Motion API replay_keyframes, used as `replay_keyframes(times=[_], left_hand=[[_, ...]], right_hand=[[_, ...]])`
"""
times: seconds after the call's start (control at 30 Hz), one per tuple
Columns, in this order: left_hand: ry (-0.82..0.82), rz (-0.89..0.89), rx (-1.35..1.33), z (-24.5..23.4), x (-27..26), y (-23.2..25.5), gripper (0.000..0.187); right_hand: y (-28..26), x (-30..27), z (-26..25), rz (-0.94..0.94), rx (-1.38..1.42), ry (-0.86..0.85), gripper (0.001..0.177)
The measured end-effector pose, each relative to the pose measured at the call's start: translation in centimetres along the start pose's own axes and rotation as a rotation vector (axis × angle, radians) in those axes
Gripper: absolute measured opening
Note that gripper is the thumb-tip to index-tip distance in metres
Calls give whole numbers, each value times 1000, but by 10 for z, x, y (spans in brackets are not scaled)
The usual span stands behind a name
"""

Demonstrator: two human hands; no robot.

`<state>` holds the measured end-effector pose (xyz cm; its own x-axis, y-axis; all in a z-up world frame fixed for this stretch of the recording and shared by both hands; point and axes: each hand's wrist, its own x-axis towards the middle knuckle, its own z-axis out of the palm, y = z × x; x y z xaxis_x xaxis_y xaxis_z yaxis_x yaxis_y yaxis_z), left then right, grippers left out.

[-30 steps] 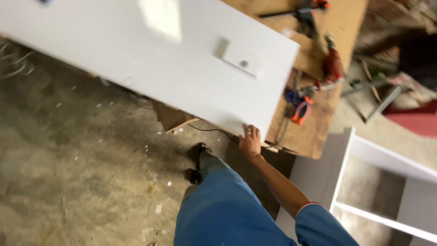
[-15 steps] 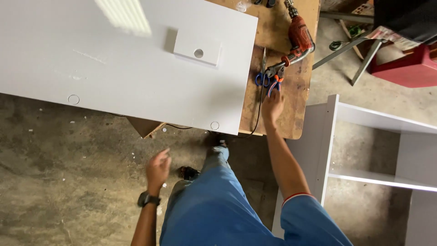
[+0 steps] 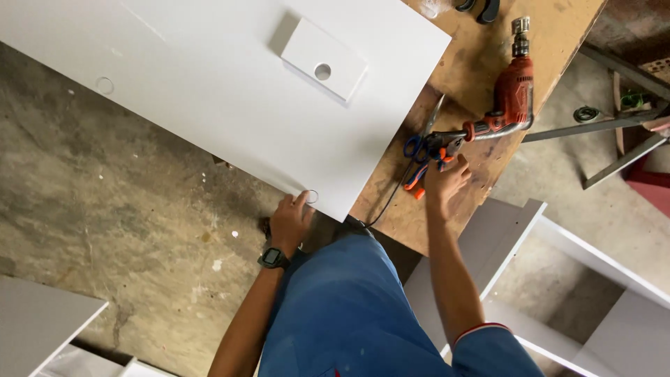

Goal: Using a power drill and hole saw to drill holes in white wooden panels, then using pliers and measuring tape to assemble and check the piece.

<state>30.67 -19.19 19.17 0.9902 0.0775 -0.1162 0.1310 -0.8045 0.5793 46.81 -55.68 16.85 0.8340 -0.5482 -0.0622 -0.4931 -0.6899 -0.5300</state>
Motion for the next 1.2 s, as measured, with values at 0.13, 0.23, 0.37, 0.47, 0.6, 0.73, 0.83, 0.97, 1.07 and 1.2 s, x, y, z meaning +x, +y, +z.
replay_keyframes(times=[0.13, 0.23, 0.37, 0.47, 0.6, 0.73, 0.83, 0.97, 1.07, 1.2], left_hand=[[-17, -111, 14, 26, -8, 2, 41], [-9, -175, -20, 28, -2, 9, 38], [39, -267, -93, 7, 5, 31, 35], [52, -409, -182, 2, 10, 42, 34], [367, -814, -758, 24, 13, 53, 66], [387, -798, -996, 73, 5, 28, 54], [305, -865, -1004, 82, 6, 29, 44], [310, -805, -1209, 87, 4, 35, 48], [337, -793, -1339, 97, 2, 32, 44], [364, -711, -1485, 124, -17, 6, 37]], right_hand=[[-9, -7, 14, -193, -79, 151, 53], [-51, 27, 13, -448, -284, 44, 36], [-92, 95, 27, -313, -757, -333, 83], [-96, 124, 35, -312, -891, -485, 83], [-76, 143, 50, -407, -752, -461, 50], [-92, 122, 60, -480, -609, -429, 41], [-114, 114, 67, -589, -160, -296, 32], [-192, 31, -2, -330, 554, -649, 27], [-192, -33, -25, -157, 368, -1161, 29], [-150, -109, -8, -319, -307, -1393, 32]])
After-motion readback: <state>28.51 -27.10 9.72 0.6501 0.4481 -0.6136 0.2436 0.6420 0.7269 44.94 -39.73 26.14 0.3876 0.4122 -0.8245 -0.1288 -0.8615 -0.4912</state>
